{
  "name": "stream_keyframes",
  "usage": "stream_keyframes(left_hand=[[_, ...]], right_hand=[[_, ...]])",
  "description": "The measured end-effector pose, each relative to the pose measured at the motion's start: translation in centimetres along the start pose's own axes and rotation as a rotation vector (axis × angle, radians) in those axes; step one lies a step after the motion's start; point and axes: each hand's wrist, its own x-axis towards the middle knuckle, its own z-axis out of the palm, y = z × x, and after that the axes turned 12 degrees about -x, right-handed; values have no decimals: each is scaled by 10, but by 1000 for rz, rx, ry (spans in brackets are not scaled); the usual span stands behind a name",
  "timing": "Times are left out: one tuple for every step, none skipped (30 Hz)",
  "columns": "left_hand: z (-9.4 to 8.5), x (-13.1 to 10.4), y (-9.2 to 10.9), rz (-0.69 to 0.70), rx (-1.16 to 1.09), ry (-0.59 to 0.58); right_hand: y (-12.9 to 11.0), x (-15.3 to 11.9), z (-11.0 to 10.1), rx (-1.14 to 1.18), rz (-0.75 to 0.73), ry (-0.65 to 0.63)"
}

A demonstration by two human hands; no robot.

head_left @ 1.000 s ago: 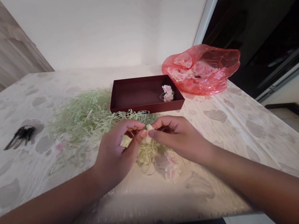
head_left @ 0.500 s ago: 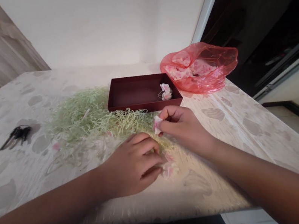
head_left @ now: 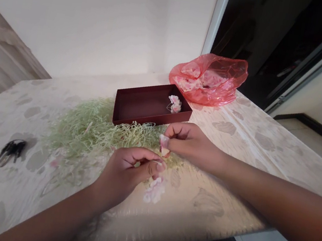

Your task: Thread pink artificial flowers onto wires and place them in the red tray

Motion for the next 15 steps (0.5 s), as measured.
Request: stream_keyframes(left_hand=[[0, 0, 1, -33, -18, 34], [1, 0, 3, -47, -27, 67], [1, 0, 5, -56, -25, 82], [2, 1, 7, -68, -17, 106], [2, 1, 8, -79, -7, 122], [2, 2, 9, -89, 4, 135], [2, 2, 10, -95, 13, 144], [2, 2, 10, -96, 19, 146], [2, 3, 10, -94, 23, 141], [1, 3, 10, -87, 25, 134], [1, 3, 10, -80, 28, 128], [1, 4, 9, -77, 31, 125], [1, 4, 9, -75, 33, 127], [1, 4, 10, -77, 34, 134], [1, 4, 10, -80, 31, 141]], right_hand=[[0, 0, 0, 27, -6, -8], [0, 0, -1, 54, -15, -18], [-1, 0, -1, 78, -24, -30], [-1, -1, -2, 93, -34, -45], [-1, -1, -2, 97, -47, -65], [-2, -1, -3, 91, -61, -83], [-2, -1, -3, 80, -79, -102], [-2, -1, -3, 70, -98, -118], [-2, -1, -2, 65, -117, -131], [-2, -1, -2, 64, -135, -139], [-2, -1, -2, 66, -147, -139], [-1, -1, -1, 65, -156, -139], [0, -1, -1, 62, -165, -139], [0, -1, 0, 56, -172, -139], [1, -2, 0, 47, -178, -140]])
